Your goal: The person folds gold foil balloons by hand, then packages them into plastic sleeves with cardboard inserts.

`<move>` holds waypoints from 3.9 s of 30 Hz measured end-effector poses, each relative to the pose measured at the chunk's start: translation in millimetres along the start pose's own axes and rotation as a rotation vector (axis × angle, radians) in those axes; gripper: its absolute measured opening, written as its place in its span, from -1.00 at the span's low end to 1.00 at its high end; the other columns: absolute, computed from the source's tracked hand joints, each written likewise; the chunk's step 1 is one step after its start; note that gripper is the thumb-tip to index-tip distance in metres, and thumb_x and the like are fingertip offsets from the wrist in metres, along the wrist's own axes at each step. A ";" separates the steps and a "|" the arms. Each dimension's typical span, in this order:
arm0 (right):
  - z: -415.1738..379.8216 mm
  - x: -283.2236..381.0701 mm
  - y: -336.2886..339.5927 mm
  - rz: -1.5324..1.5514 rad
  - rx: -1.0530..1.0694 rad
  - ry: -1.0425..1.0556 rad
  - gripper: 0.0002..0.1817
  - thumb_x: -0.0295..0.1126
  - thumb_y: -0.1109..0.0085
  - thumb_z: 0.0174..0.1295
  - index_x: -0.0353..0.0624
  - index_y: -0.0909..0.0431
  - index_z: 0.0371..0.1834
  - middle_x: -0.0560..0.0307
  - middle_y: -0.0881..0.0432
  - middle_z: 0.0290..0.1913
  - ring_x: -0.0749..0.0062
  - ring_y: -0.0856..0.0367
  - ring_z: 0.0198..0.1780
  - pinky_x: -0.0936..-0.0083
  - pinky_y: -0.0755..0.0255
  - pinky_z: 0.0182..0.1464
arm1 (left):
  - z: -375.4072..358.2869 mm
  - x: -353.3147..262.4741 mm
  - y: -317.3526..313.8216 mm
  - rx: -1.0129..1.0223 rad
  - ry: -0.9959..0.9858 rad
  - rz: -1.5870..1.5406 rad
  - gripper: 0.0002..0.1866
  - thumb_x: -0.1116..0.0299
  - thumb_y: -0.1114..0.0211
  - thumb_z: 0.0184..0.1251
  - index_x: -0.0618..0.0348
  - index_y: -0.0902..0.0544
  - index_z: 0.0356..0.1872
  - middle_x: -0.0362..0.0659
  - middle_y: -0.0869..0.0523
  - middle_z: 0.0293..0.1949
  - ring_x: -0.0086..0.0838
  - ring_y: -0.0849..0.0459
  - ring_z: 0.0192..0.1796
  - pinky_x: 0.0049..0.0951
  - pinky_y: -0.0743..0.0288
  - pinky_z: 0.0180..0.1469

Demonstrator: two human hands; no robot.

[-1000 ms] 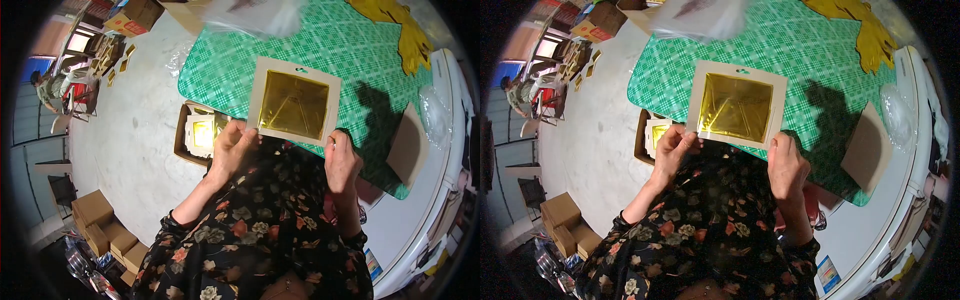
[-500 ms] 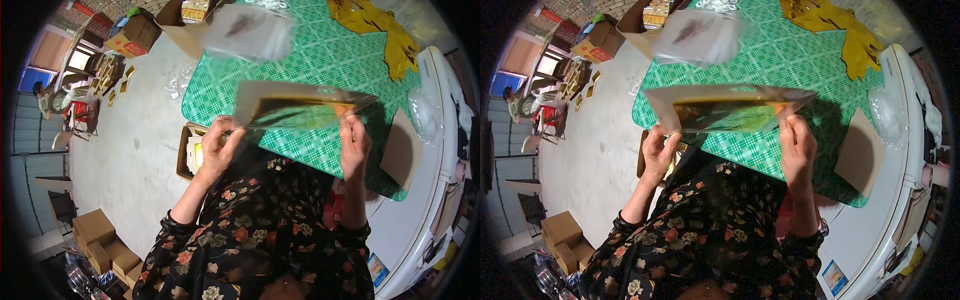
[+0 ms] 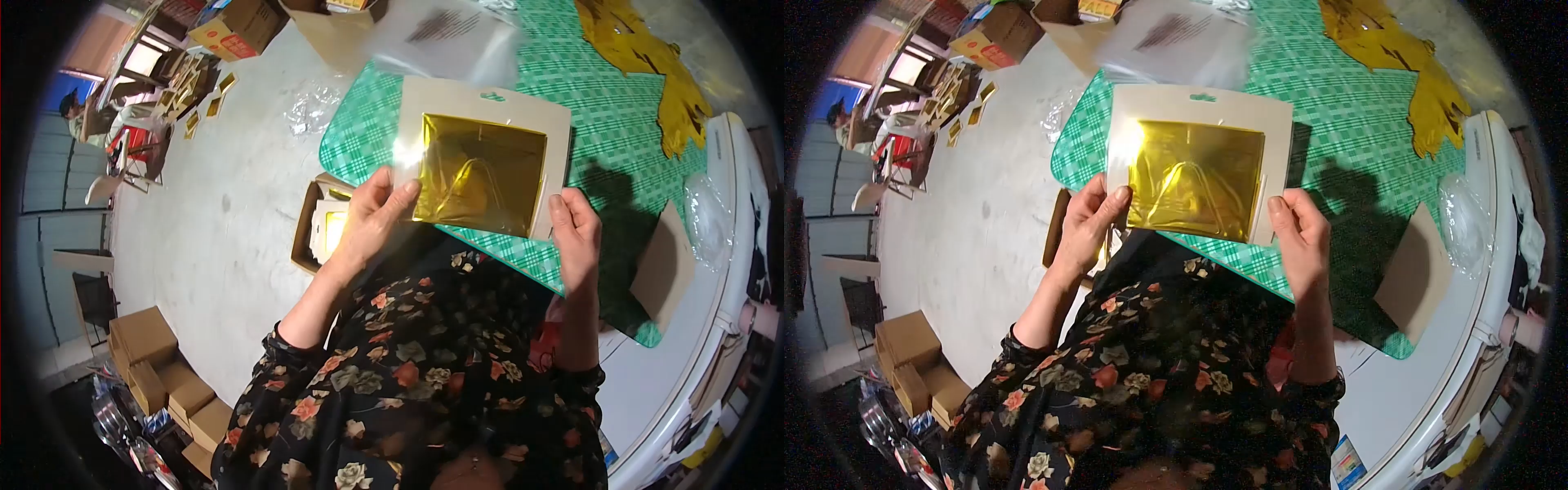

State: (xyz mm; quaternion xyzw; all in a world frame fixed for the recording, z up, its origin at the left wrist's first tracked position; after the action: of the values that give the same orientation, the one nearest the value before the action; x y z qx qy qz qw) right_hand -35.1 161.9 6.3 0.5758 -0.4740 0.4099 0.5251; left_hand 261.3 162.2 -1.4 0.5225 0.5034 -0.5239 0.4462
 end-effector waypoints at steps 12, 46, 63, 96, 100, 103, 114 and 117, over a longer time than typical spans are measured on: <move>-11.4 -15.5 -56.7 0.076 0.119 0.074 -0.85 -0.40 -0.19 0.52 -0.28 -0.60 -0.06 0.28 -0.67 -0.34 0.75 -0.52 -0.29 0.60 -0.47 -0.24 | -23.0 5.7 31.7 -0.219 0.172 0.074 -0.74 0.24 -0.21 0.64 0.18 -0.57 0.13 -0.30 -0.68 -0.24 -0.69 -0.58 -0.37 -0.62 -0.44 -0.39; 314.7 -12.3 170.9 -1.257 -0.295 0.545 -0.71 -0.35 -0.16 0.40 -0.11 -0.54 0.15 -0.02 -0.66 0.06 -0.11 -0.70 -0.05 0.08 -0.62 -0.10 | -70.9 216.0 415.7 -1.019 0.305 0.372 -0.68 0.05 -0.22 0.57 0.11 -0.62 -0.03 -0.33 -0.55 -0.32 -0.59 -0.47 -0.31 -0.48 -0.37 -0.31; 337.8 -6.3 203.3 -0.648 -0.470 0.213 -0.70 -0.14 -0.47 0.24 -0.10 -0.60 -0.35 -0.01 -0.65 -0.48 0.02 -0.61 -0.43 0.13 -0.43 -0.33 | 354.9 -106.8 -74.3 0.185 -0.520 0.634 -0.75 0.43 -0.24 0.54 0.17 -0.65 0.15 -0.11 -0.76 0.12 -0.45 -0.72 0.12 -0.42 -0.60 0.10; 325.0 6.9 168.0 -1.424 -0.439 0.592 -0.94 -0.39 -0.17 0.32 -0.04 -0.51 -0.21 0.13 -0.65 -0.29 -0.01 -0.69 -0.49 0.16 -0.57 -0.47 | 511.1 -61.2 -162.6 -0.272 -0.768 1.443 -0.25 0.01 -0.50 0.18 -0.08 -0.51 0.42 0.03 -0.46 0.39 0.06 -0.42 0.40 0.21 -0.33 0.37; 329.7 0.2 175.2 -1.450 -0.441 0.568 -0.89 -0.39 -0.20 0.29 -0.03 -0.47 -0.20 0.13 -0.63 -0.32 0.08 -0.73 -0.45 0.25 -0.59 -0.47 | 541.9 -61.6 -151.2 -0.094 -0.601 1.504 -0.38 -0.06 -0.41 0.30 -0.12 -0.56 0.35 -0.05 -0.48 0.42 0.06 -0.43 0.43 0.03 -0.42 0.32; 329.4 -5.0 176.5 -1.440 -0.428 0.580 -0.87 -0.39 -0.21 0.27 -0.03 -0.46 -0.19 0.13 -0.63 -0.31 0.10 -0.73 -0.44 0.26 -0.60 -0.47 | 552.2 -60.3 -143.2 0.085 -0.615 1.489 -0.42 -0.06 -0.35 0.36 -0.13 -0.55 0.35 -0.06 -0.62 0.27 0.01 -0.60 0.27 -0.08 -0.53 0.22; 330.1 0.2 173.3 -1.444 -0.371 0.507 -0.84 -0.40 -0.13 0.27 -0.07 -0.50 -0.10 0.05 -0.68 -0.25 -0.01 -0.73 -0.41 0.13 -0.61 -0.40 | 566.6 -160.3 -101.6 -0.477 -0.766 1.003 -0.71 0.11 -0.22 0.53 0.15 -0.65 -0.20 0.13 -0.78 -0.30 0.10 -0.75 -0.25 0.07 -0.57 -0.20; 331.2 0.1 174.9 -1.356 -0.323 0.441 -0.80 -0.39 -0.07 0.30 -0.11 -0.53 -0.05 -0.04 -0.72 -0.17 -0.12 -0.74 -0.28 0.04 -0.62 -0.24 | 541.4 -212.2 -72.5 -0.504 -0.792 0.593 -0.73 0.18 -0.20 0.59 0.19 -0.66 -0.18 -0.07 -0.73 -0.46 -0.20 -0.69 -0.45 -0.16 -0.49 -0.38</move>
State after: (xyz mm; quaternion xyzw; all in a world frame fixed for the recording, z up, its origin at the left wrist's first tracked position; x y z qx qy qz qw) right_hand -214.4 -166.9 7.0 0.5623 0.0490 0.0259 0.8251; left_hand 147.9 -381.4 186.0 0.2816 0.2384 -0.3957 0.8410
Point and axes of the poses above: each hand's wrist, its own z-axis towards the middle knuckle, its own y-axis out of the back of the hand, x = y × z, the point moved 6 cm from there along z, towards the middle knuckle
